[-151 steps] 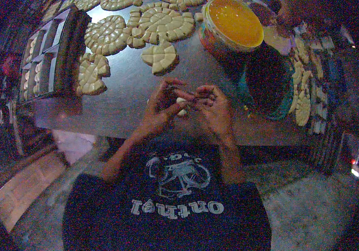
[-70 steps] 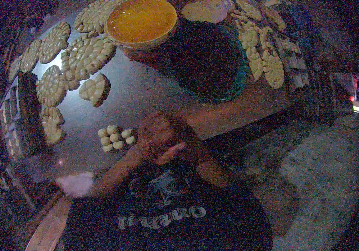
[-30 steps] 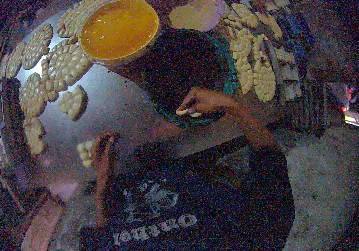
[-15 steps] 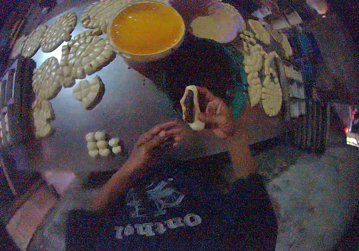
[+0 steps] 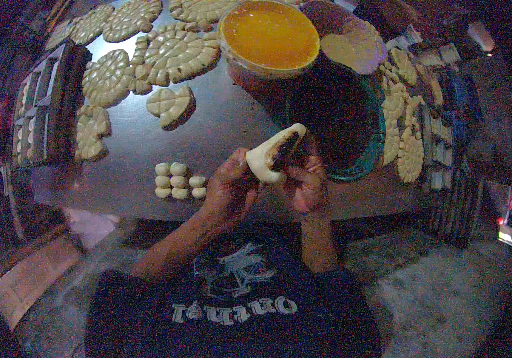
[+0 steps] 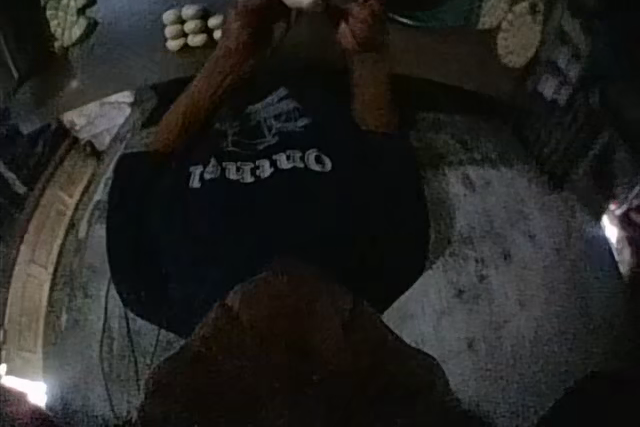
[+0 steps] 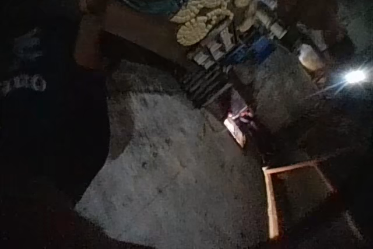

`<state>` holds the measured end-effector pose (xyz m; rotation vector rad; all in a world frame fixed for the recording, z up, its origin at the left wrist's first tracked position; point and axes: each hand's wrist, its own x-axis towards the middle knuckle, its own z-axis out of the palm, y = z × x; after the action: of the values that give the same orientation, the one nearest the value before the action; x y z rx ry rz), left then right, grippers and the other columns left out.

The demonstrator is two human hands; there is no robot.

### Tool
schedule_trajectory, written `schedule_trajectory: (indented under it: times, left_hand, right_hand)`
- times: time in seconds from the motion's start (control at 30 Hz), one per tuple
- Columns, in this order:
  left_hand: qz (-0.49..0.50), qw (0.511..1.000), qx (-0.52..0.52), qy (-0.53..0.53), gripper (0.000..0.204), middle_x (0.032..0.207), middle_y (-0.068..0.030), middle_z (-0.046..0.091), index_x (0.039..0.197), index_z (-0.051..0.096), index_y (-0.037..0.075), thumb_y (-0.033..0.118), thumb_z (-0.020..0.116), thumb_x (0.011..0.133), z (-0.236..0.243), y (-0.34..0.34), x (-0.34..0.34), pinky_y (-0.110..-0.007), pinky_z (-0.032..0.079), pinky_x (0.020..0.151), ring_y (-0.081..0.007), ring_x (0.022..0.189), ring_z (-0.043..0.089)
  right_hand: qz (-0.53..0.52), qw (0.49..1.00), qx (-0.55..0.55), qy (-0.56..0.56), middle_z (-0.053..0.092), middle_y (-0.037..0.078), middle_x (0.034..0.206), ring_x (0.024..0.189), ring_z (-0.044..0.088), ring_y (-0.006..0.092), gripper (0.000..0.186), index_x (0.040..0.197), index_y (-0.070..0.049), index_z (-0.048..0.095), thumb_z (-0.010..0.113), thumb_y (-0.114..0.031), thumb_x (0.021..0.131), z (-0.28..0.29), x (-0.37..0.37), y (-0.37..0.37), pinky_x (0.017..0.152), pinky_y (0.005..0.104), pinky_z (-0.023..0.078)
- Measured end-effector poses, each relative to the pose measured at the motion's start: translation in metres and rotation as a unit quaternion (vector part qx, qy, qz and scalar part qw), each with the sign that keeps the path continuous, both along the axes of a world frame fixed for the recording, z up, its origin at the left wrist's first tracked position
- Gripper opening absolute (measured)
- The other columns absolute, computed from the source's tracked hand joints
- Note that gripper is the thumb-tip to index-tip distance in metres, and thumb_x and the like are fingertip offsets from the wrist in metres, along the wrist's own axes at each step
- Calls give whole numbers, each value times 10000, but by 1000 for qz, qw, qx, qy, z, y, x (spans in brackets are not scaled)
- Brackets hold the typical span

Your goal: The person fills pieces of dough with a dark paste, shapes them into rolls by hand, and places the finished rolls into metal baking tins.

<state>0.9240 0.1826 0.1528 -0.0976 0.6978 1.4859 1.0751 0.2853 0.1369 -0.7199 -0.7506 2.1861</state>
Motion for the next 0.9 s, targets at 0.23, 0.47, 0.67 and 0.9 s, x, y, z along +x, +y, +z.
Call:
schedule_trajectory:
  times: [0.23, 0.47, 0.67, 0.9]
  left_hand:
    - [17, 989, 142, -37, 312, 908, 18, 566, 1048, 532, 128, 436, 482, 1025, 6, -51, -88, -239, 418, 606, -85, 778, 532]
    - [-35, 965, -8, 258, 212, 920, -26, 615, 1018, 580, 63, 161, 719, 892, 32, -64, -123, -255, 470, 742, -97, 843, 573]
    - [-87, 952, -49, 288, 186, 895, -33, 665, 1015, 616, 53, 152, 714, 892, 35, -72, -145, -264, 510, 715, -102, 796, 617]
    - [-131, 909, 86, 385, 249, 920, -41, 680, 1103, 641, 21, 197, 680, 931, 18, -71, -159, -251, 509, 684, -95, 787, 620]
  right_hand:
    - [0, 997, -59, 44, 580, 108, 1297, 1148, 606, 266, 521, 1354, -109, 531, 645, 42, 868, -3, -46, -59, 919, 392, 571]
    - [6, 543, 751, -375, 647, 131, 1142, 1038, 662, 270, 324, 1122, -66, 702, 704, 7, 806, 44, -107, -92, 832, 407, 582]
    - [111, 515, 762, -376, 666, 127, 1062, 962, 675, 292, 391, 1132, -60, 686, 768, -48, 750, 59, -114, -66, 775, 385, 573]
    - [270, 618, 690, -264, 688, 89, 919, 820, 678, 281, 321, 1053, -74, 692, 774, -60, 742, 84, -137, -17, 713, 386, 560]
